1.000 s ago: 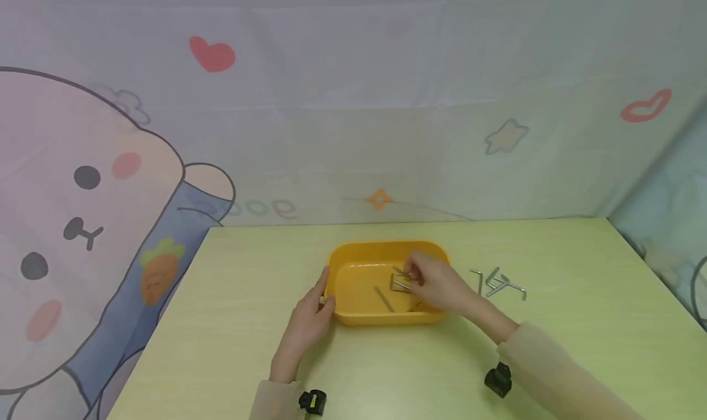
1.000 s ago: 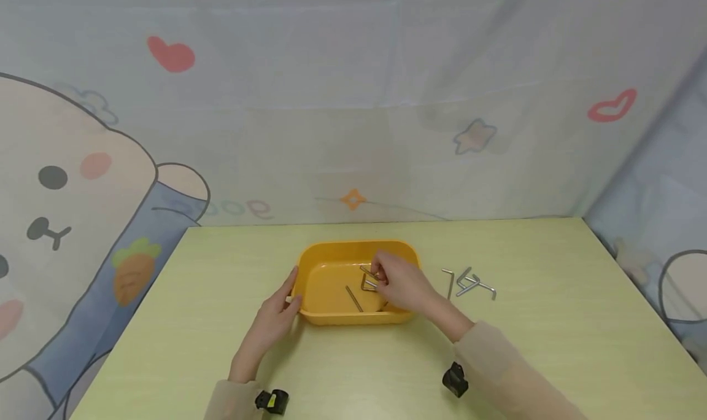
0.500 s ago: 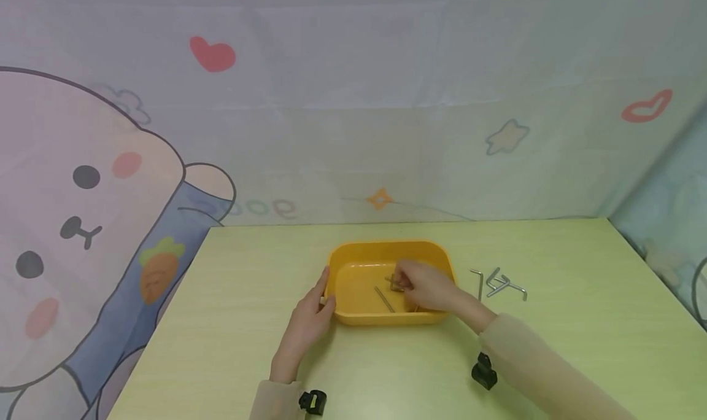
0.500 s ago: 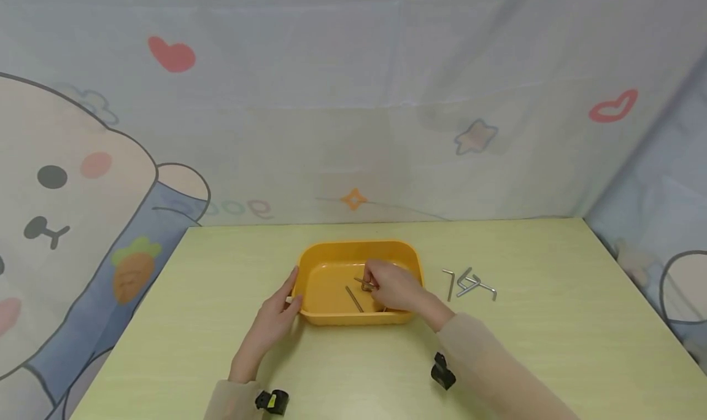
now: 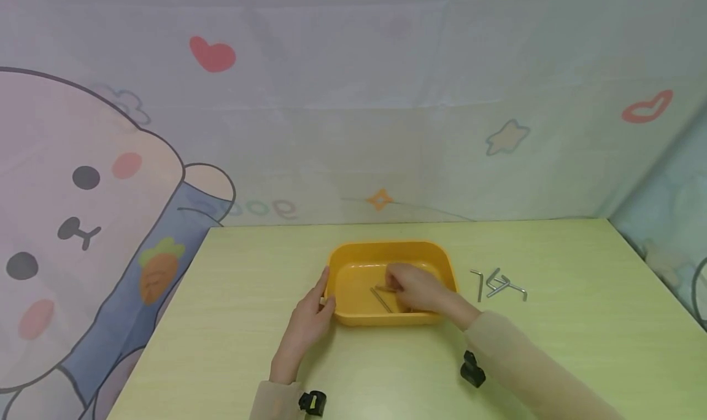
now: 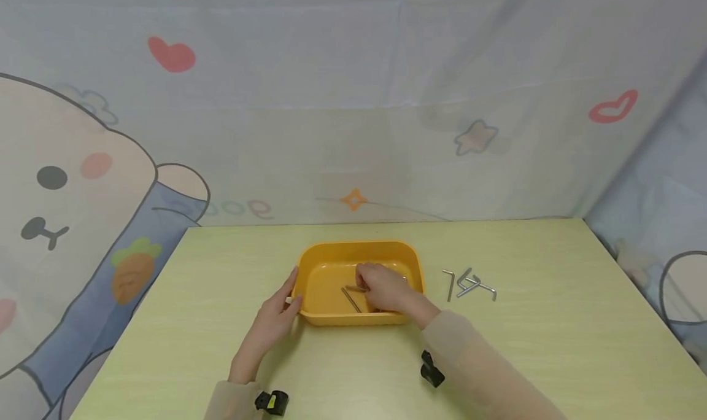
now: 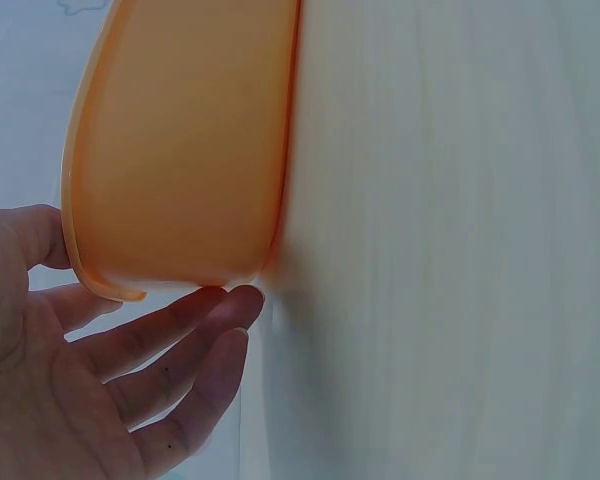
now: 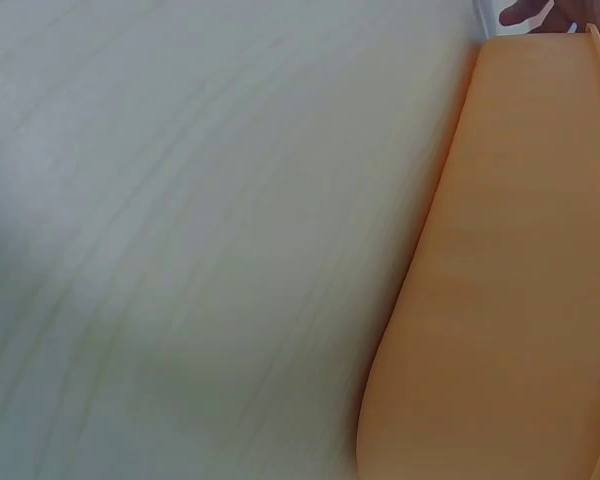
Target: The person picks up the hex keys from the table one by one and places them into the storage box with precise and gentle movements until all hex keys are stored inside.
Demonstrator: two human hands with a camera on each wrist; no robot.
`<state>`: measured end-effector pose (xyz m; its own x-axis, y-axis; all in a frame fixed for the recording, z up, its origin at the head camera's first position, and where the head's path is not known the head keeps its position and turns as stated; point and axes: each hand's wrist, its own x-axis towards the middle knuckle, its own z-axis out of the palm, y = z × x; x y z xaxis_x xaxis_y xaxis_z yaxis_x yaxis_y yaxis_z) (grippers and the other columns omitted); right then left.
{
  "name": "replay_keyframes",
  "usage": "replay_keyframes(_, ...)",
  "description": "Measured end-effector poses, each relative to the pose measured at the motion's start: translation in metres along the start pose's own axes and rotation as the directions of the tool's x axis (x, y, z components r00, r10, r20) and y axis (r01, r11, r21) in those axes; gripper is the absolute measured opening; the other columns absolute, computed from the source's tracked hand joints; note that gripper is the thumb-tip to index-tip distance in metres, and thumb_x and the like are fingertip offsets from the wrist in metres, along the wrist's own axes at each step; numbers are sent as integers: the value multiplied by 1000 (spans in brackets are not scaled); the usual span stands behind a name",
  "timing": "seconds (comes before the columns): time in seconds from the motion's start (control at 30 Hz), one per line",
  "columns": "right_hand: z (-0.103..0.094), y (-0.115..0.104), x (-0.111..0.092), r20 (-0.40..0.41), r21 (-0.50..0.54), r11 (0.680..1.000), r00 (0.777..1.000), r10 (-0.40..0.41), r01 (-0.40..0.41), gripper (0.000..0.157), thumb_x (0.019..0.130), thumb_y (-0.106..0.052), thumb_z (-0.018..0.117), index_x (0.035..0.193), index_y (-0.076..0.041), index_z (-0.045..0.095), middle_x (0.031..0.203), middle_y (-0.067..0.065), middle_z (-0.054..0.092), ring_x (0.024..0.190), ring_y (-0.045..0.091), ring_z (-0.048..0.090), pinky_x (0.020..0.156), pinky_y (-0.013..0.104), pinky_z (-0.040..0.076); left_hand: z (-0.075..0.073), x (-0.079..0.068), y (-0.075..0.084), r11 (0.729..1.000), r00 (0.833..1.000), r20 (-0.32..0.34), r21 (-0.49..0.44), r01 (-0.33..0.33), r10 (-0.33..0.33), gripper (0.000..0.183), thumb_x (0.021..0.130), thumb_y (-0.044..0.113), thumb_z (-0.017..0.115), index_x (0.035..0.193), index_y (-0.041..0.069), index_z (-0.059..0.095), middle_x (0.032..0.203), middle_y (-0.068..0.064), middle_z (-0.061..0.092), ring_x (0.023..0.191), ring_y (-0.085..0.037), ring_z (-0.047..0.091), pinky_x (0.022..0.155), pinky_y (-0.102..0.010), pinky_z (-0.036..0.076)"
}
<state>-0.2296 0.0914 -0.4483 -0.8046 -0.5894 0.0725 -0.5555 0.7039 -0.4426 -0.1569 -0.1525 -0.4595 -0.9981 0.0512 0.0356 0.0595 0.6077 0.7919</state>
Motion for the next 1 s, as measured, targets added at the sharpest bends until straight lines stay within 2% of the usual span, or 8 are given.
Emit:
replay_keyframes(0.23,1,-4,1,-32,4,1000,999,6,-6,14,82,2,57,86,-11,59,75,-5,52,68,10,46,59,23,38,0,-1,1,1000,1000,2,-1,3,-3,59,99,20,49,153,20,27,141,-16,51,73,-13,53,69,-29,45)
replay_keyframes(0.47,1,-7,-2,-110,19,1000,994,-16,18,9,82,-1,60,84,-10,57,73,-5,51,68,10,45,61,24,38,-1,-2,2,1000,1000,-1,3,2,-2,59,99,20,48,153,20,26,143,-16,50,76,-13,54,71,-29,45)
replay_keyframes(0.57,0,-9,-3,-119,42,999,993,-13,18,7,83,-3,60,86,-9,58,76,-4,53,69,10,47,62,25,40,-1,-2,2,1000,1000,-1,4,1,-1,59,99,20,48,153,20,26,143,-16,50,75,-13,53,71,-29,45)
replay_keyframes(0.73,-5,-15,-7,-133,79,997,991,15,-5,6,86,-6,62,91,-9,61,81,-2,60,73,10,51,67,25,43,-1,-3,2,1000,1000,0,1,6,-6,59,99,20,49,153,20,26,144,-15,48,74,-13,53,70,-29,45)
replay_keyframes(1.0,-15,-24,-18,-205,105,994,977,65,-44,6,86,-9,62,91,-11,63,81,-5,61,73,9,50,67,24,43,0,-2,3,1000,1000,1,-11,20,-20,59,99,22,48,153,23,25,147,-12,46,75,-13,53,70,-29,45)
